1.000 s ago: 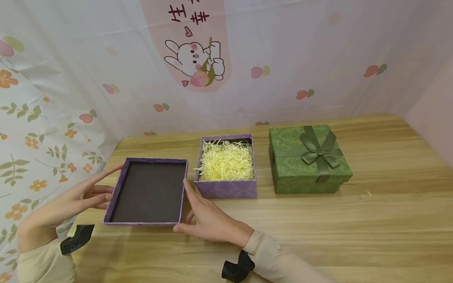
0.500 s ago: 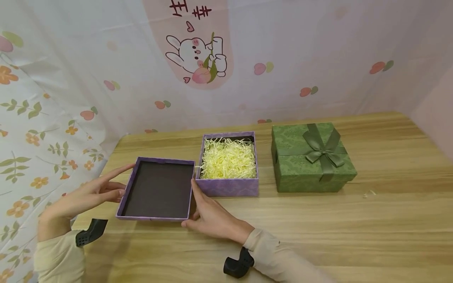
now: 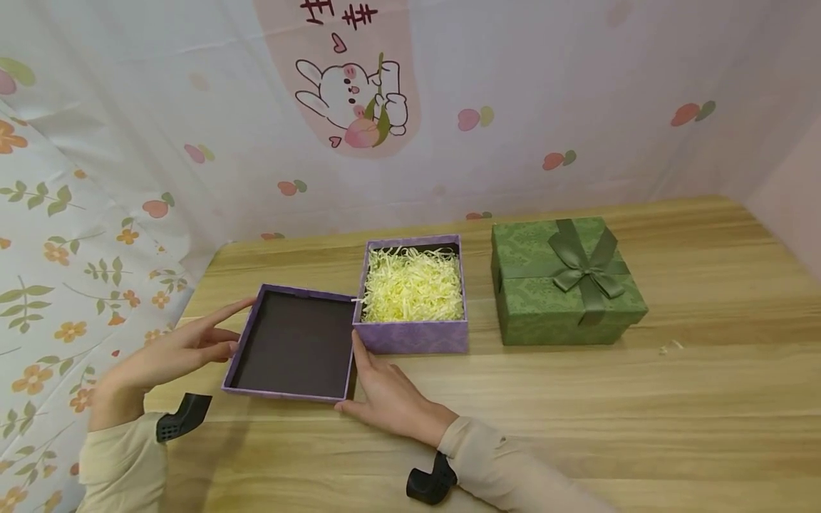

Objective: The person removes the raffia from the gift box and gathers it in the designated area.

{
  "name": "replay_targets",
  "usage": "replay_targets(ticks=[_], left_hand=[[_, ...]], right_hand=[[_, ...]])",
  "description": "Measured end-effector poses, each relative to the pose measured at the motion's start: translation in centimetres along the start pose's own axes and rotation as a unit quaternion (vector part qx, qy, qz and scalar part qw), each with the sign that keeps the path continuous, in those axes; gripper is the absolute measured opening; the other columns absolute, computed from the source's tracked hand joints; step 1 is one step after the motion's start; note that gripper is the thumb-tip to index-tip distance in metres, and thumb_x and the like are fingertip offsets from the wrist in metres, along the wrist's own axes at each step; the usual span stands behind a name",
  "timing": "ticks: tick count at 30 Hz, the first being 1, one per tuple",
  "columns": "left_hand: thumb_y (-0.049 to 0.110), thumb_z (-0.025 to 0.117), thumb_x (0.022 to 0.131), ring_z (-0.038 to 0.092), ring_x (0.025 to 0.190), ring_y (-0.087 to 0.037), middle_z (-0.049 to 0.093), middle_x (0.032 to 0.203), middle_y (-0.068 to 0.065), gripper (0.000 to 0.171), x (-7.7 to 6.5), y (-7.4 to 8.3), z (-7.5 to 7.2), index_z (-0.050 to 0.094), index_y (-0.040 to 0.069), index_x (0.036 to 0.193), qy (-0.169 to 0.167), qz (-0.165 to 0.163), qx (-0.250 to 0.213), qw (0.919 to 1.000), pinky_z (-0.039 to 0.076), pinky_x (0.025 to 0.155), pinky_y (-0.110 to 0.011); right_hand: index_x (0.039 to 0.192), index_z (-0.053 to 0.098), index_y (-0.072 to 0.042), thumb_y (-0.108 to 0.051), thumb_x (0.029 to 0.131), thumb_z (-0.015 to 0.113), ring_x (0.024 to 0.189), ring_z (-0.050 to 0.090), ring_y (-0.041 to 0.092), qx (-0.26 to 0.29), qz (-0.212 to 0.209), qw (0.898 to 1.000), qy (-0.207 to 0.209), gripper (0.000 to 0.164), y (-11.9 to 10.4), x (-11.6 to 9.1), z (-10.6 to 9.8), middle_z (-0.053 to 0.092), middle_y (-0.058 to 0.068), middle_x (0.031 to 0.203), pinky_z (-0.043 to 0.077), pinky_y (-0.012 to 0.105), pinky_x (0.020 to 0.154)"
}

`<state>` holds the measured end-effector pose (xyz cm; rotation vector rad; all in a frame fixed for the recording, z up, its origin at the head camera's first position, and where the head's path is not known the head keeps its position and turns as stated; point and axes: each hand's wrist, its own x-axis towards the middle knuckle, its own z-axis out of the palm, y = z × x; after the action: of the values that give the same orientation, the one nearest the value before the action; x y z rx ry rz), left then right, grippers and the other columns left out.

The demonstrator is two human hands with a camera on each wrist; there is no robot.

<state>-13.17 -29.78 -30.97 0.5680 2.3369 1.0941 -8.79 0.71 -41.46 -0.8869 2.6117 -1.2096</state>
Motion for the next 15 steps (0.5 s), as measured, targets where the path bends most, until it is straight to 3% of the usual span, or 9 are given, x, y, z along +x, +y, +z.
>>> replay_targets(ticks=[3,8,12,15], left_hand=[[0.004,0.046,0.097,0.057,0.107,-0.032,0.055,0.12,-0.026,0.065,0.33,0.18,0.14,0.012,0.013,0.151,0.005,-0.011,0.009,0.9999,0.047,0.085,-0.046],[0.0,0.043,0.095,0.057,0.107,-0.032,0.053,0.122,-0.028,0.065,0.59,0.33,0.35,0.011,0.014,0.151,0.01,-0.041,0.018,0.9989,0.047,0.085,-0.047],[0.001,0.043,0.095,0.056,0.107,-0.035,0.051,0.122,-0.03,0.065,0.51,0.54,0.45,0.012,0.012,0.151,0.014,-0.05,0.028,0.9983,0.047,0.085,-0.047],[0.0,0.043,0.095,0.056,0.107,-0.037,0.051,0.122,-0.031,0.064,0.56,0.54,0.43,0.011,0.009,0.15,0.012,-0.045,0.026,0.9986,0.046,0.086,-0.05]], right_hand=[[0.148,-0.001,0.001,-0.033,0.082,0.072,0.117,0.048,0.033,-0.006,-0.001,1.0,0.009,0.103,0.23,-0.05,0.2,0.027,0.026,0.144,0.045,0.041,0.092],[0.149,0.0,-0.002,-0.035,0.082,0.072,0.121,0.045,0.033,0.003,0.006,1.0,0.015,0.104,0.29,-0.05,0.35,0.026,0.023,0.145,0.043,0.04,0.094],[0.148,0.009,0.0,-0.032,0.082,0.072,0.121,0.044,0.035,-0.008,0.011,0.999,0.034,0.097,0.27,-0.02,0.69,0.03,0.024,0.143,0.043,0.042,0.095],[0.148,0.015,0.0,-0.03,0.083,0.071,0.093,0.063,0.021,-0.005,0.017,0.999,0.046,0.091,0.33,-0.04,0.87,0.034,0.024,0.141,0.042,0.042,0.095]])
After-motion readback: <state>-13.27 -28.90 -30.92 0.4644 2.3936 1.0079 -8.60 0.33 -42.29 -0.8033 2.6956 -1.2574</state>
